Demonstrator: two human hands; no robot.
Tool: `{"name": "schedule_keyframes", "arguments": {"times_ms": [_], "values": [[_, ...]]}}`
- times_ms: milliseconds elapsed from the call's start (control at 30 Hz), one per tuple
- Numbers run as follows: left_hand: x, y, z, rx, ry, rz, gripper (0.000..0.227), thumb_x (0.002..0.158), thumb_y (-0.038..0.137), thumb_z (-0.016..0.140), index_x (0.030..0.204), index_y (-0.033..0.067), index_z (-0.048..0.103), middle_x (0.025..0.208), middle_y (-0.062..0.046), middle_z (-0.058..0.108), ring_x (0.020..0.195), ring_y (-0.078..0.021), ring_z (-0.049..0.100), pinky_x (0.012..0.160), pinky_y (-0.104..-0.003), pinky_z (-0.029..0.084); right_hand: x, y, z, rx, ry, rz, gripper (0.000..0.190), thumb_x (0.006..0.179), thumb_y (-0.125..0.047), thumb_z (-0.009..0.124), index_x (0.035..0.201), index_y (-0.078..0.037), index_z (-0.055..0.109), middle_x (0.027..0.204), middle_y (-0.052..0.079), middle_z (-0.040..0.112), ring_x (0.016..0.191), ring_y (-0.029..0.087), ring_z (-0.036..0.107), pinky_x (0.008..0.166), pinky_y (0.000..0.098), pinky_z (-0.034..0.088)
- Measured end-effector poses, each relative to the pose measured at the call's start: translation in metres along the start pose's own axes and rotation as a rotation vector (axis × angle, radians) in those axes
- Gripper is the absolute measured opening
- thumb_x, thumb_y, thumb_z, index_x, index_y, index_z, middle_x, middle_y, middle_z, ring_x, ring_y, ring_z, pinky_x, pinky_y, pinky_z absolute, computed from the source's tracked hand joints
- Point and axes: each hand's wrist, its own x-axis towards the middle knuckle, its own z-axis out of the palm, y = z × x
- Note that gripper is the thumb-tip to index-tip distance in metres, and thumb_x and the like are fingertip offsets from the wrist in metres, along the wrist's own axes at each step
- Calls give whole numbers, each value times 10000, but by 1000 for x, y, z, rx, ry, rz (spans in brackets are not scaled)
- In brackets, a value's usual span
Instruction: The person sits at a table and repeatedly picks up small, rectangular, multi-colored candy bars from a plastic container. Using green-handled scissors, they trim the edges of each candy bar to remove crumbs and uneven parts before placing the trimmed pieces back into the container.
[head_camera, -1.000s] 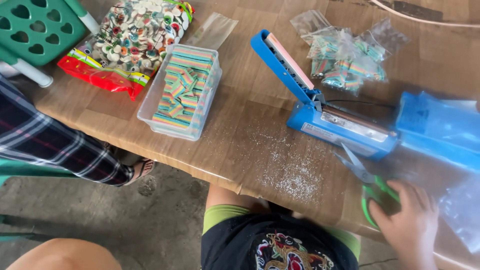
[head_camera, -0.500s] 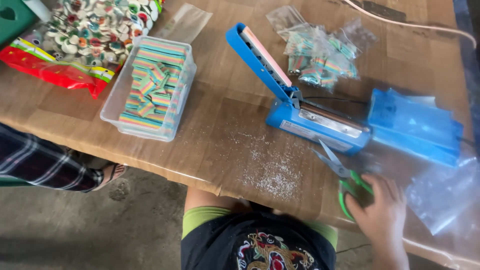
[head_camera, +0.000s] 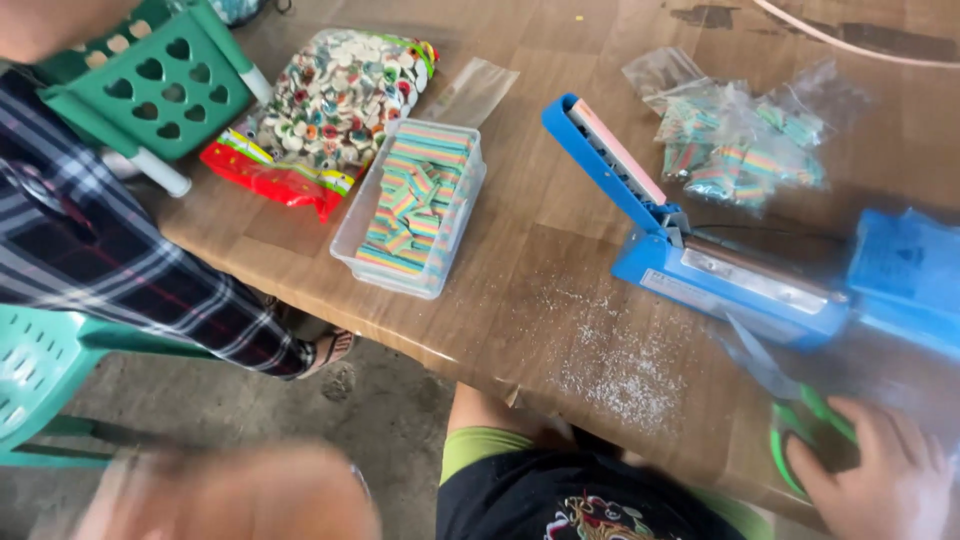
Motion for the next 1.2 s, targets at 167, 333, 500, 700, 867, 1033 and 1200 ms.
{"name": "schedule_keyframes", "arguments": {"times_ms": [167,333,500,700,867,1033,1200], "values": [[-62,-137,121,150,-220,-136,186,1042,222,642,1064,111,790,1120,-121,587,1097,-407,542,932,-594,437,-11,3,8,-70,-79,114,642,759,-519,773,1304,-181,783,1306,26,780,1217,243,739,1079,355,565],[-40,-184,166,635,-1050,-203,873,1000,192,472,1676,465,-9,1115,-212,646,1152,-485,498,871,-561,445,-4,-5,4,-74,-102,153,642,759,-528,775,1312,-202,775,1273,70,768,1193,275,731,1083,348,560],[-27,-185,199,758,-1432,-314,959,955,116,520,1711,212,-63,964,-109,789,1034,-359,650,927,-440,429,8,-10,-8,-146,-277,197,643,758,-605,719,1301,-261,739,1292,16,772,1189,242,745,1048,349,558],[-31,-186,243,867,-1545,-293,622,1061,667,261,1307,243,644,1109,24,732,978,-218,688,853,-362,420,1,-2,4,-80,-38,38,562,768,-518,794,1205,-166,770,1159,-6,777,1120,214,752,1011,371,583],[-31,-185,230,823,-1497,-226,499,992,414,435,1403,175,584,1234,-39,672,903,-261,740,854,-395,522,6,-5,-4,-74,-177,123,569,735,-523,763,1205,-203,739,1198,-7,760,1142,224,726,1016,401,554],[-27,-188,206,631,-1438,-308,980,877,266,796,1640,121,198,1011,-95,769,1040,-325,697,751,-441,601,6,-6,-7,-43,-216,128,570,763,-507,750,1234,-185,737,1222,17,761,1176,246,713,1072,441,539],[-43,-207,193,365,-1317,-381,356,868,252,814,1142,126,624,919,-135,731,917,-386,720,745,-485,566,2,-3,0,-43,-163,113,558,755,-500,766,1218,-188,746,1229,0,764,1194,235,713,1048,418,532]]}}
